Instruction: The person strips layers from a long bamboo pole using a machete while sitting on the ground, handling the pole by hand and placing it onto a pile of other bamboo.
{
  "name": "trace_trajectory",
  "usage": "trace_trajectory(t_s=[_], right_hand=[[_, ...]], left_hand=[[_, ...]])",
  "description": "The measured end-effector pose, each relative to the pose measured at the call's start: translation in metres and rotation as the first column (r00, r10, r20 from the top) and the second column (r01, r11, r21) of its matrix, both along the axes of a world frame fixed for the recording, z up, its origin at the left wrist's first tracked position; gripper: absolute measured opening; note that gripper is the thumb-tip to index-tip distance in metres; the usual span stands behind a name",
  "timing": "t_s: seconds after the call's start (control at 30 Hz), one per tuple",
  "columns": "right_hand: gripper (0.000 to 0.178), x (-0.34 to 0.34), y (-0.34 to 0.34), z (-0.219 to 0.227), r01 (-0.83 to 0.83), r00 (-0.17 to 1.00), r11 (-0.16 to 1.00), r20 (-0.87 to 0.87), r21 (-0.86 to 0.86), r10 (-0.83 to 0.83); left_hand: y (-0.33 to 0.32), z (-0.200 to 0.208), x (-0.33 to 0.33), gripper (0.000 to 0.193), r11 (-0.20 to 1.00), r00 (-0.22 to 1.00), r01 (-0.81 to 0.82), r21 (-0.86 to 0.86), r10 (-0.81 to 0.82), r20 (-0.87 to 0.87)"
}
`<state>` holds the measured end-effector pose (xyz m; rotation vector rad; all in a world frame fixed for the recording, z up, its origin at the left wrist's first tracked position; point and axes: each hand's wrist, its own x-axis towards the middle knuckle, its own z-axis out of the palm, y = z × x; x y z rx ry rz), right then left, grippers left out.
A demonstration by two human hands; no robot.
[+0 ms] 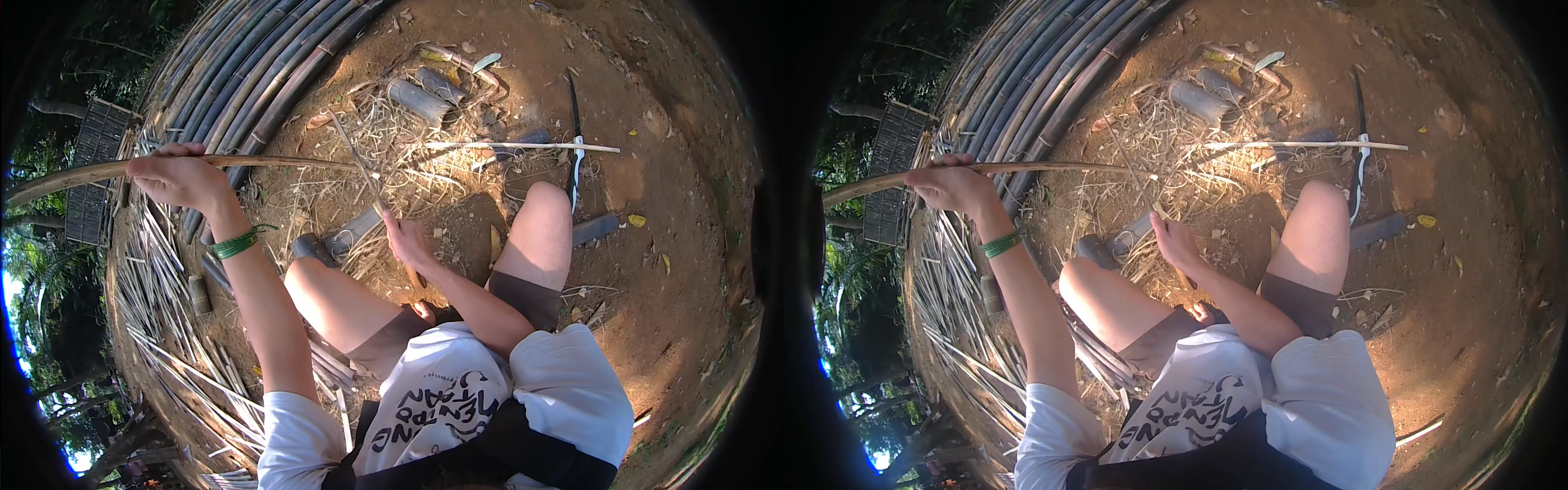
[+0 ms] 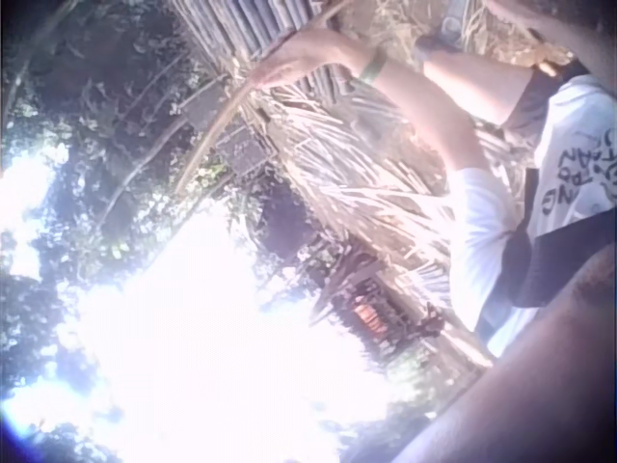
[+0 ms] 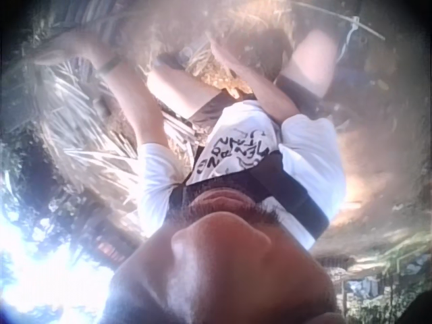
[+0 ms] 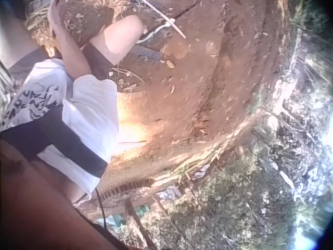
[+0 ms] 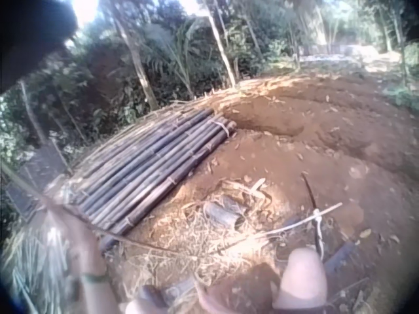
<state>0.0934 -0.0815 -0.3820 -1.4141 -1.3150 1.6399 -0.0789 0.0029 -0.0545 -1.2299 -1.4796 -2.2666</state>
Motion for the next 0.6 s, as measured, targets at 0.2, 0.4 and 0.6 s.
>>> trace_trajectory(t_s=[0.2, 0.4, 0.6], right_hand=[[0.07, -0.021, -0.015, 0.003, 0.047, 0.999, 0.992, 0.01, 0.117, -0.049], [0.077, -0.017, -0.007, -0.008, -0.028, 0.988, 0.993, 0.152, 0.113, 0.011], [0.082, -0.024, -0.009, -0.034, 0.081, 0.968, 0.981, 0.22, 0.174, -0.119]], left_hand=[[-0.007, -0.008, 0.01, 0.065, 0.992, 0.996, -0.091, 0.088, 0.089, 0.02], [-0.006, -0.013, -0.012, 0.067, 0.978, 0.985, -0.159, 0.134, 0.148, 0.09], [-0.005, -0.014, -0.012, 0.067, 0.981, 0.986, -0.148, 0.126, 0.137, 0.09]])
